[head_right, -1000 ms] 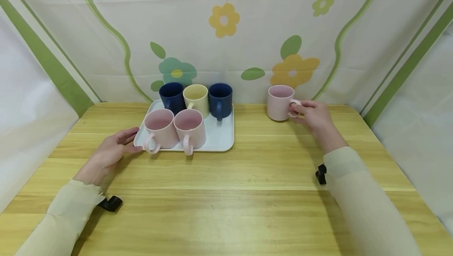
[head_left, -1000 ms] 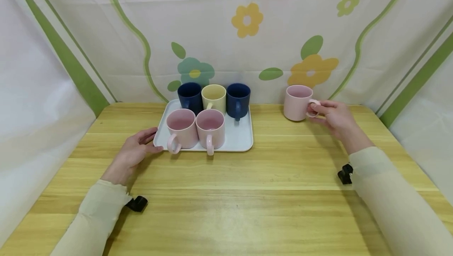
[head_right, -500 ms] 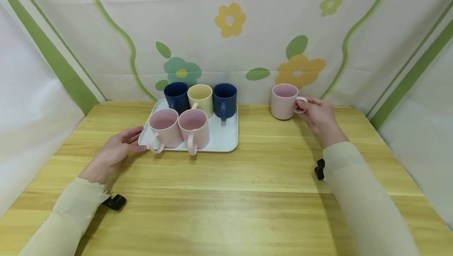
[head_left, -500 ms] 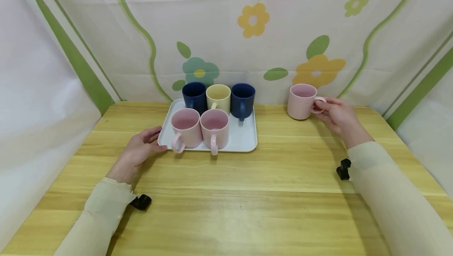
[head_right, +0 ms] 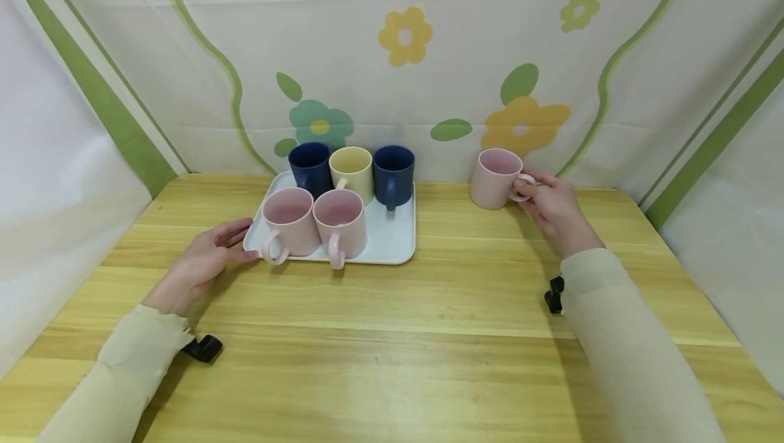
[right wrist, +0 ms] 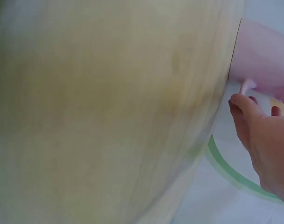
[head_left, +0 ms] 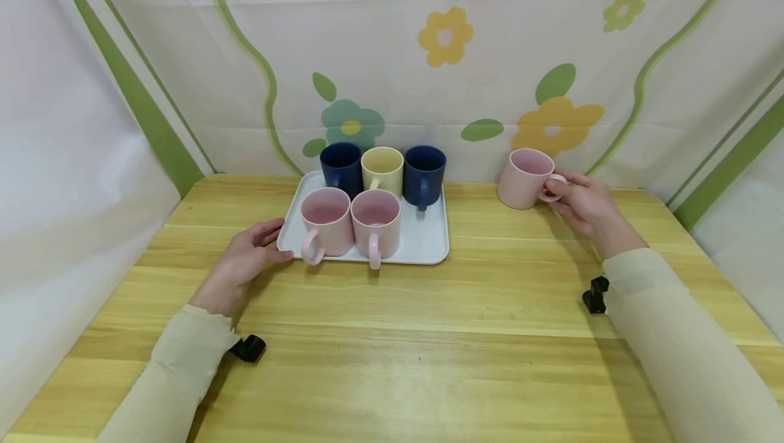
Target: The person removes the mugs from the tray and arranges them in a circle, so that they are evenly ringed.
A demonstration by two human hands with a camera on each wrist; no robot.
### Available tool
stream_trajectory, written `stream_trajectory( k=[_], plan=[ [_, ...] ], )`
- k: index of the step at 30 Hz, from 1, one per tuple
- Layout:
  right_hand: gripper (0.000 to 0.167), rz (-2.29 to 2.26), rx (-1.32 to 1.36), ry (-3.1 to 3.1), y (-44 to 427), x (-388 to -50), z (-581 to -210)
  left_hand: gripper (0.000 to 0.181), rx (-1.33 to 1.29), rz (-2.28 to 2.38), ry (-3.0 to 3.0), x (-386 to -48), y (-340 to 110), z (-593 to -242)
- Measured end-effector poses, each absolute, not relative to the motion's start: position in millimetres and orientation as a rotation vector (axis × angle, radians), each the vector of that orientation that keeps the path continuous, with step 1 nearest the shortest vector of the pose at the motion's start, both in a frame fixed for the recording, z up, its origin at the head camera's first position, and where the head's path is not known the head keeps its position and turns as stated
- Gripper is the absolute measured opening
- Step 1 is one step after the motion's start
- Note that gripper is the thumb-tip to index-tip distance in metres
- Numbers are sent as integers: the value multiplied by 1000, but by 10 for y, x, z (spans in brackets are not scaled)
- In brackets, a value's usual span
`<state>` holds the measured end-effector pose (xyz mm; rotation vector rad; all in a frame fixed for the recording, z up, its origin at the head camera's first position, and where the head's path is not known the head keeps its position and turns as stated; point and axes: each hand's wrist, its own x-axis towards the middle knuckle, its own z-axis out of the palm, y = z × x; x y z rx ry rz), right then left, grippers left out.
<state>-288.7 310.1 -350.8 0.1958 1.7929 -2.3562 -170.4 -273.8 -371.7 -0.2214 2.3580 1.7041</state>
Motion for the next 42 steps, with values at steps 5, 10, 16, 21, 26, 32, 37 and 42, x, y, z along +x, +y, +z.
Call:
stream_trajectory(
  k=[5, 10, 16, 21, 26, 32, 37, 42],
  plan=[
    [41, -2412, 176, 1895, 3083, -2851, -3483, 87, -219, 1697, 2362, -1708, -2747, -3738],
    [33, -2497, 116, 1980, 3066, -2783, -3406, 87, -230, 1698, 2356, -1712, -2748, -3752],
    [30, -2640, 28, 1869, 3026, -2734, -3286, 86, -234, 1706, 2348, -1718, -2731, -3745],
    [32, -2635, -12, 1865, 2924, -2676, -3184, 86, -222, 1711, 2340, -1727, -2720, -3742],
    [33, -2633, -78, 1843, 2746, -2589, -3084, 86, -206, 1707, 2336, -1737, -2702, -3739],
    [34, -2512, -161, 1888, 2458, -2486, -3001, 86, -210, 1726, 2332, -1729, -2702, -3732],
    [34, -2435, -264, 1851, 2231, -2384, -2970, 85, -222, 1719, 2349, -1712, -2714, -3720],
    [36, -2307, -347, 1928, 2007, -2308, -2940, 85, -232, 1696, 2361, -1700, -2730, -3705]
  ],
)
